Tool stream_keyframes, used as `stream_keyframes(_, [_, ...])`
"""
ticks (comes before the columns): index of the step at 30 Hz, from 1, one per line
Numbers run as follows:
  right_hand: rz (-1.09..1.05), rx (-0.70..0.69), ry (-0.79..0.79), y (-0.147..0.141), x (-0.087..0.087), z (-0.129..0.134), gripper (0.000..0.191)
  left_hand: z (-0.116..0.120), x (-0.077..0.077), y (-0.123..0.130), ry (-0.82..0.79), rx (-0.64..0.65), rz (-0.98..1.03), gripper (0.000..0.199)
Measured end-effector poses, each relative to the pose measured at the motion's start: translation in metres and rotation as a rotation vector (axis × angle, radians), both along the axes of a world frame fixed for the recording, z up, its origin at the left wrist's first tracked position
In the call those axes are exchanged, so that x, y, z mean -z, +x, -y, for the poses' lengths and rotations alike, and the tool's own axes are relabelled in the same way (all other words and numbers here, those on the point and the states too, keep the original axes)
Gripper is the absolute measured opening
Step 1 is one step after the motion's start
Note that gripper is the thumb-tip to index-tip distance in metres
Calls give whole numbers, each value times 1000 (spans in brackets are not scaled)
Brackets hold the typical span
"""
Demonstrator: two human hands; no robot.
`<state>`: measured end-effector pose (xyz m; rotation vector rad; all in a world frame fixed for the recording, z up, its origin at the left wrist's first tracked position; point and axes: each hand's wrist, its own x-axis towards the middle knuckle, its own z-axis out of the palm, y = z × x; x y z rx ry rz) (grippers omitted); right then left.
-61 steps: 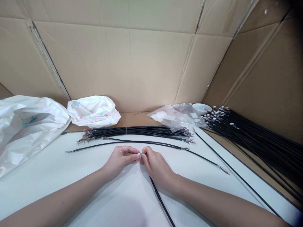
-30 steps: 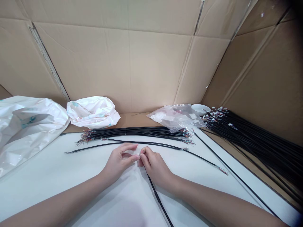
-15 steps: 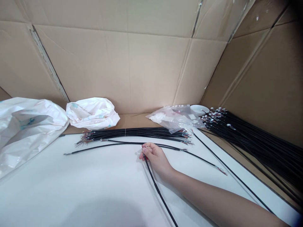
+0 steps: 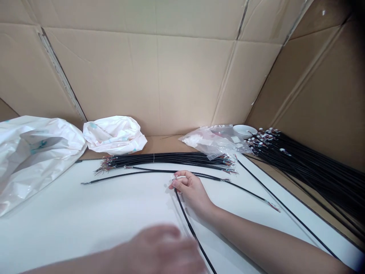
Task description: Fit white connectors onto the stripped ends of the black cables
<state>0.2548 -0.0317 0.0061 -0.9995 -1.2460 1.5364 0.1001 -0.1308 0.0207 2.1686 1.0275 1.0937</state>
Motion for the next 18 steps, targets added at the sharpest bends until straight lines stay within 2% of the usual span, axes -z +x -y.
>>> stream_keyframes(2, [23, 2, 19, 0, -1, 2, 30, -31, -3, 1, 87, -61, 9, 20])
stream_keyframes(3, [47, -2, 48, 1, -2, 3, 30, -45, -3, 1, 141, -145, 25, 24])
stream_keyframes(4, [75, -6, 87, 1, -3, 4, 30, -56, -4, 1, 70, -216, 14, 27])
stream_keyframes(6, [142, -14, 169, 1, -5, 6, 30, -71, -3, 0, -151, -244, 49, 32])
stream_keyframes(8, [191, -12, 203, 2, -7, 7, 29, -77, 0, -1, -345, -175, 145, 32])
stream_keyframes(11, [232, -6, 212, 2, -8, 8, 28, -78, 5, 0, -508, -83, 325, 27])
stream_keyframes(14, [209, -26, 211, 3, -5, 7, 24, -78, 8, 0, -577, -89, 437, 23])
stream_keyframes(18, [132, -59, 216, 3, 2, 3, 22, -83, 10, -1, -666, -155, 510, 29])
